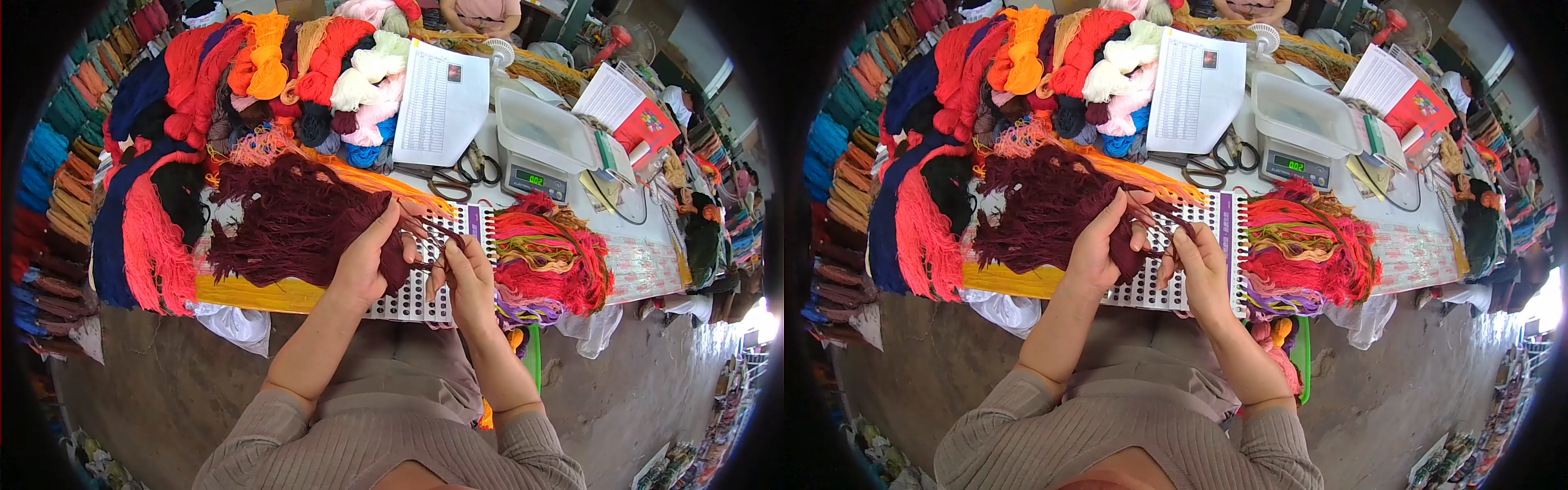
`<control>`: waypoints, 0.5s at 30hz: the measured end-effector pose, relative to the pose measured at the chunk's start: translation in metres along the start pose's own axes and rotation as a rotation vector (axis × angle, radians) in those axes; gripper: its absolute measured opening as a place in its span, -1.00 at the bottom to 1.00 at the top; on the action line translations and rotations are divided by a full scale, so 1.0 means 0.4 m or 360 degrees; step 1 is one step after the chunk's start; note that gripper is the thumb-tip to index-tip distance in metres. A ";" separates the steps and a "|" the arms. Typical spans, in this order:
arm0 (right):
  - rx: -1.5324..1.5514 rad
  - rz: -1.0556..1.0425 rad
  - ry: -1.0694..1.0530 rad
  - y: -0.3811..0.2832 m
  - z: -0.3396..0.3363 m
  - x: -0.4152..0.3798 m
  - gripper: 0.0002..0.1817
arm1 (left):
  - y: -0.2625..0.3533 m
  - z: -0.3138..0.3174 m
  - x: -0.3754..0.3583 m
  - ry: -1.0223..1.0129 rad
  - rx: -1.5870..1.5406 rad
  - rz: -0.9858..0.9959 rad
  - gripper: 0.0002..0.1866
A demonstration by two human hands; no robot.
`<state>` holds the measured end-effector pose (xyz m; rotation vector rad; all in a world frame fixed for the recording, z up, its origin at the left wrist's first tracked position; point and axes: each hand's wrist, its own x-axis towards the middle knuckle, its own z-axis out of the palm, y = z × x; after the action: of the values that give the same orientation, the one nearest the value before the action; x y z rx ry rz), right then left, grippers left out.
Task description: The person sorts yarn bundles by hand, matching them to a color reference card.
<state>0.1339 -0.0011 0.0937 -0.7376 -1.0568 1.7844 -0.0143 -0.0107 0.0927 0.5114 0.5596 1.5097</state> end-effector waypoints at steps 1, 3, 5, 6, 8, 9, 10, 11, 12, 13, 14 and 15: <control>0.0000 0.0001 0.0000 0.001 -0.001 0.000 -0.82 | 0.001 0.002 -0.001 -0.0004 0.0018 0.0000 -0.62; -0.0004 -0.0002 -0.0013 0.001 -0.004 0.000 -0.82 | 0.005 0.006 -0.002 -0.0009 0.0037 0.0001 -0.62; 0.0002 0.0008 -0.0021 0.000 -0.006 0.000 -0.82 | 0.009 0.011 -0.002 -0.0037 0.0034 -0.0040 -0.61; 0.0009 0.0018 -0.0030 0.000 -0.007 0.000 -0.81 | 0.013 0.012 -0.003 -0.0037 0.0034 -0.0041 -0.61; 0.0014 0.0051 -0.0054 0.005 -0.013 0.001 -0.81 | 0.021 0.012 -0.005 -0.0123 -0.0029 -0.0119 -0.58; 0.0018 0.0083 -0.0079 0.008 -0.017 0.002 -0.80 | 0.023 0.010 -0.004 -0.0123 -0.0029 -0.0120 -0.58; -0.0008 0.0131 -0.0121 0.008 -0.021 0.002 -0.79 | 0.023 0.007 -0.002 -0.0115 -0.0017 -0.0141 -0.59; -0.0035 0.0179 -0.0163 0.008 -0.025 0.000 -0.78 | 0.024 0.004 -0.001 -0.0107 -0.0005 -0.0162 -0.61; -0.0161 0.0204 -0.0256 0.004 -0.029 -0.002 -0.81 | 0.023 -0.001 0.000 -0.0106 -0.0005 -0.0161 -0.61; -0.0270 0.0221 -0.0333 0.002 -0.034 -0.003 -0.82 | 0.021 -0.007 0.001 -0.0113 0.0036 -0.0170 -0.60; -0.0378 0.0237 -0.0409 0.000 -0.038 -0.005 -0.84 | 0.020 -0.012 0.001 -0.0120 0.0078 -0.0179 -0.59; -0.0400 0.0226 -0.0401 0.000 -0.039 -0.007 -0.85 | 0.024 -0.017 -0.001 -0.0120 0.0077 -0.0181 -0.59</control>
<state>0.1478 0.0020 0.0864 -0.7678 -1.4476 1.9225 -0.0259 -0.0112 0.0936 0.5627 0.5587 1.3663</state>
